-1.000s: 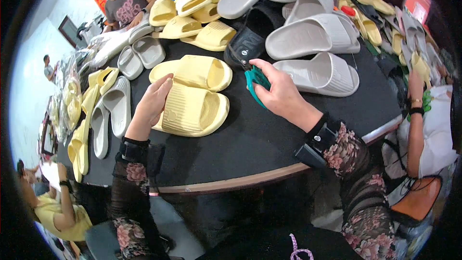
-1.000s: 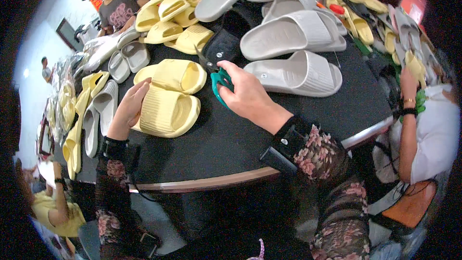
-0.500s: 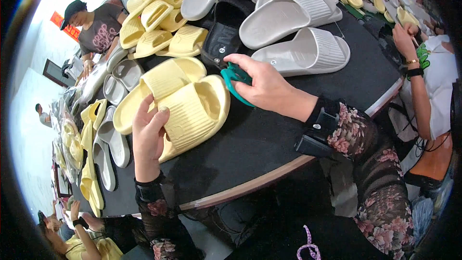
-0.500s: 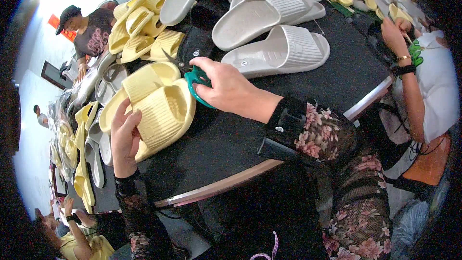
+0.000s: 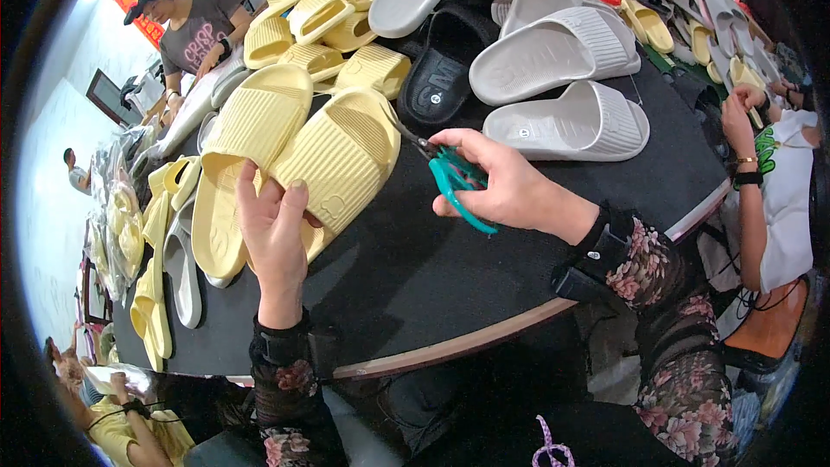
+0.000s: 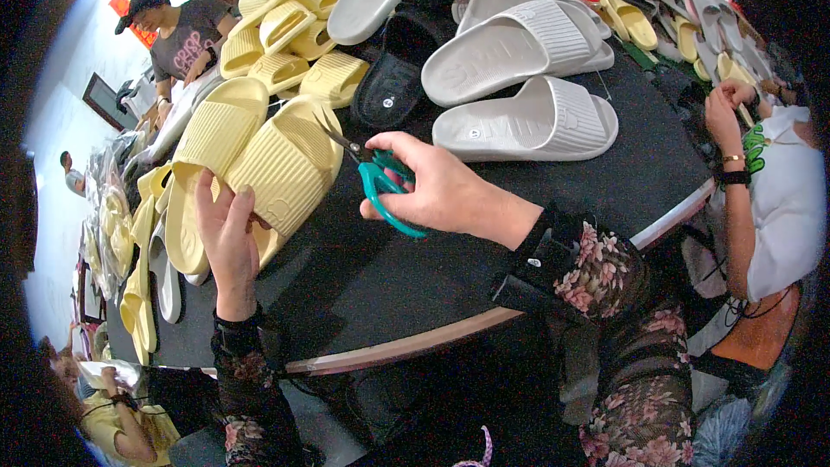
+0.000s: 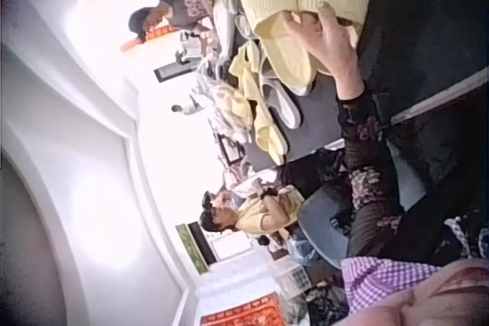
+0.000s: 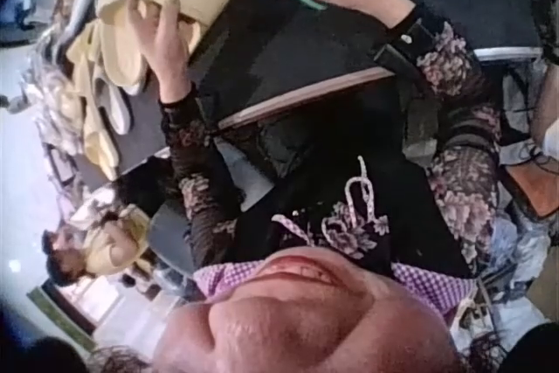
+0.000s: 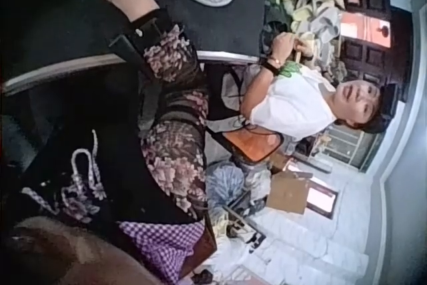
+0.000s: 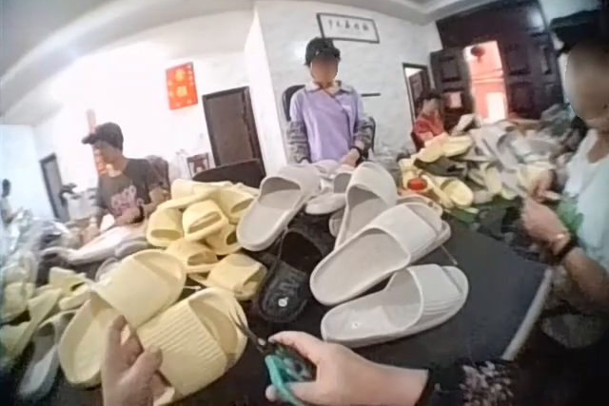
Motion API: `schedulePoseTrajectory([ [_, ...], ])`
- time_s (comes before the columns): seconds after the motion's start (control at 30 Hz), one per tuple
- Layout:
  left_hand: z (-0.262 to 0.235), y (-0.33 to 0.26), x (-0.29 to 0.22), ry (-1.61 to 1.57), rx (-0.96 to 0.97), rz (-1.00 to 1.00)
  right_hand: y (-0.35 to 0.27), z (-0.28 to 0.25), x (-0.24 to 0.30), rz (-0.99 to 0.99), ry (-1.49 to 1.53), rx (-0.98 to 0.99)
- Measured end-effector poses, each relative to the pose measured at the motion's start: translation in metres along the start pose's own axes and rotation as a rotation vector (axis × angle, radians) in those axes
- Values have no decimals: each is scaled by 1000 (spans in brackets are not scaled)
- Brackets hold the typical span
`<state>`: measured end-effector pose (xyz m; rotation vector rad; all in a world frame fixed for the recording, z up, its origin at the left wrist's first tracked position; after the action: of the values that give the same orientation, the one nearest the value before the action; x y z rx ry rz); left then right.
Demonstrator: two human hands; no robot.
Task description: The recorder uses scissors to trim excess material or threads from mass-produced sandals/slides at a group work table.
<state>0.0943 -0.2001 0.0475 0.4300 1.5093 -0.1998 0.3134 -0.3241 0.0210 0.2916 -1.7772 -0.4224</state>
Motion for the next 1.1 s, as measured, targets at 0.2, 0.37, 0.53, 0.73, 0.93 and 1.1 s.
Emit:
schedulePoseTrajectory([
  [0.2, 0, 1, 2, -59, 2, 58, 0, 2, 5, 133, -179, 192],
  [0.37, 1, -4, -3, -79, 16, 68, -3, 7, -6, 49, -67, 121],
  [0.53, 0, -3, 4, 4, 76, 20, -3, 7, -10, 21, -72, 108],
  [0.73, 6, -5, 4, -39, 128, 6, 0, 7, -8, -11, -47, 70],
  [0.93, 13, -3, 4, 22, 196, -6, -1, -1, -10, -60, -54, 40],
  [1.1, 2, -6, 9, 34, 172, -92, 3, 1, -2, -172, -279, -55],
])
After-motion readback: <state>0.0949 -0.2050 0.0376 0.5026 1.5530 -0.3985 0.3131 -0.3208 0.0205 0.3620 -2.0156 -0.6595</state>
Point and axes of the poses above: each hand's wrist, its own y-axis towards the middle knuckle, its own z-axis out of the palm, x = y × z, the point moved 2 cm from there along y, towards the middle knuckle, and after that the axes turned 14 degrees about -z, right-handed, at the moved point
